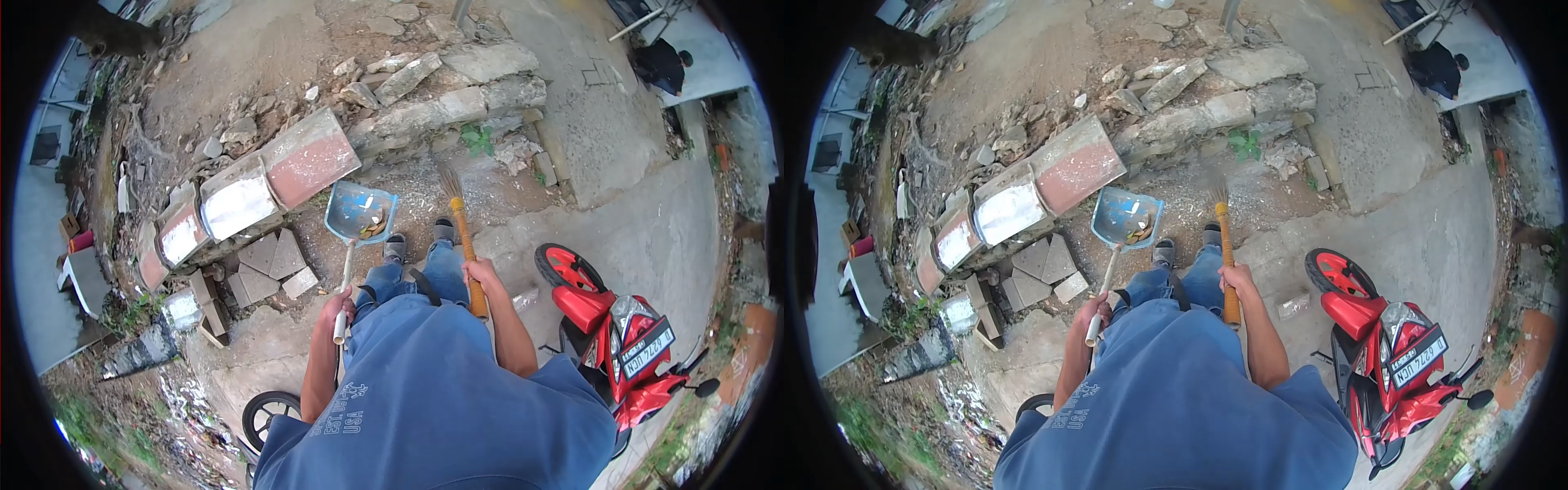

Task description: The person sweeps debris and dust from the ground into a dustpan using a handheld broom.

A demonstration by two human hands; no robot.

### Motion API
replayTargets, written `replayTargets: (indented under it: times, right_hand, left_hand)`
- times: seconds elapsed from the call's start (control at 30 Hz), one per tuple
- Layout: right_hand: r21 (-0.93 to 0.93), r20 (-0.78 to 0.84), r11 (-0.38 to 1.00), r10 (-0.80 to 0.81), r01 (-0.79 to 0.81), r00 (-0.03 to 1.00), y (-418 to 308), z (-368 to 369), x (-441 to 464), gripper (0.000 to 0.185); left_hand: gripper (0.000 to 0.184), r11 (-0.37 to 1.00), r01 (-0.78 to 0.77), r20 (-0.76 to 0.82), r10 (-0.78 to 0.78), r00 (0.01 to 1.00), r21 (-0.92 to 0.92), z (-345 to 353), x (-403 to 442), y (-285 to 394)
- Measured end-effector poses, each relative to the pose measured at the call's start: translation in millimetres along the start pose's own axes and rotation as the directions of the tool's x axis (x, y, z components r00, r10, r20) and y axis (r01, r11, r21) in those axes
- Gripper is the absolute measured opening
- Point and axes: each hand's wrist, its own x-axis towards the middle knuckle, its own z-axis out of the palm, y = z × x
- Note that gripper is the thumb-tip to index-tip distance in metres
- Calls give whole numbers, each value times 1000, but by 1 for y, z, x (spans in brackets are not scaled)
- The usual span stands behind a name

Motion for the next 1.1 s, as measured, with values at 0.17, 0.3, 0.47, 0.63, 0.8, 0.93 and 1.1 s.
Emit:
replayTargets:
  times: [0.17,0.3,0.47,0.63,0.8,0.93,1.1]
  right_hand:
    - [-68,-7,997,-40,40,999,11,-24,-4,13]
    - [-374,-147,913,-230,161,962,6,-16,-5,21]
    - [-612,-124,790,-144,39,982,-6,-9,29,23]
    - [-742,-87,667,-183,58,979,17,-24,19,21]
    - [-695,26,713,-109,96,994,30,-51,-24,24]
    - [-625,-69,779,-132,61,989,37,-66,-21,24]
    - [-664,-275,745,-325,66,905,18,-95,37,25]
  left_hand:
    - [39,999,19,24,-20,1000,31,-6,9,2]
    - [29,1000,21,-13,-21,1000,-5,-2,7,3]
    - [28,998,5,-26,-4,1000,60,2,5,4]
    - [35,996,31,18,-33,999,88,6,7,8]
    - [33,997,22,16,-23,1000,70,5,13,2]
    - [27,997,-6,12,5,1000,75,6,16,-1]
    - [20,999,35,-12,-34,999,38,6,21,-4]
